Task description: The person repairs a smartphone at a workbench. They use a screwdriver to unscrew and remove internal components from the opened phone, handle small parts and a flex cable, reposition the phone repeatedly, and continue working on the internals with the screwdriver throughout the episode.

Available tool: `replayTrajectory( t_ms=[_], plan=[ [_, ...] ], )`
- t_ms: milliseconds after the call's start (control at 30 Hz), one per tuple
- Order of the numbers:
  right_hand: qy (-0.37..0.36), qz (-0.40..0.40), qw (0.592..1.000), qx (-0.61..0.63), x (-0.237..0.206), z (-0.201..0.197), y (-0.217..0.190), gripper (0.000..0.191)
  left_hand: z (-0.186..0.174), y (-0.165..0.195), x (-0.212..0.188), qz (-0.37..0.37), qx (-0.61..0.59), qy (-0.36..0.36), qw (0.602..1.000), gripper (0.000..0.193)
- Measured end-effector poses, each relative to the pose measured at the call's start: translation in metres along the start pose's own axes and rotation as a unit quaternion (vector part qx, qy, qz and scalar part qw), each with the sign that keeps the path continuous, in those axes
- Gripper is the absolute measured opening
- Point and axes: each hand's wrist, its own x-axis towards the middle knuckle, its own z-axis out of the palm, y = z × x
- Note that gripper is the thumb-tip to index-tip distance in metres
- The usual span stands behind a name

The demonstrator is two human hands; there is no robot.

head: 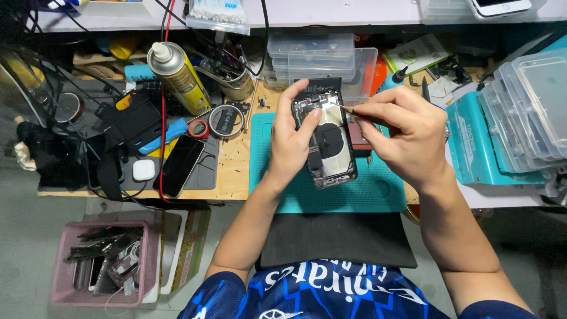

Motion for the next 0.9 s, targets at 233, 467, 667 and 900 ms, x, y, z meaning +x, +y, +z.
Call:
replayTrajectory(
  t_ms=[233,467,667,900],
  plan=[
    [-0.015,0.000,0.999,0.034,-0.002,0.003,0.008,0.021,-0.011,-0.007,-0.007,0.018,0.133,-0.049,0.990,0.012],
    [-0.038,0.005,0.998,0.051,-0.004,0.005,0.012,0.024,-0.013,-0.024,-0.005,-0.078,-0.046,-0.044,0.995,0.018],
    [-0.049,0.006,0.997,0.051,-0.004,0.004,0.011,0.023,-0.011,-0.022,-0.009,-0.054,-0.016,-0.036,0.998,0.013],
    [-0.057,0.006,0.997,0.053,-0.004,0.002,0.012,0.023,-0.009,-0.015,-0.009,-0.017,0.059,-0.020,0.998,0.007]
  ],
)
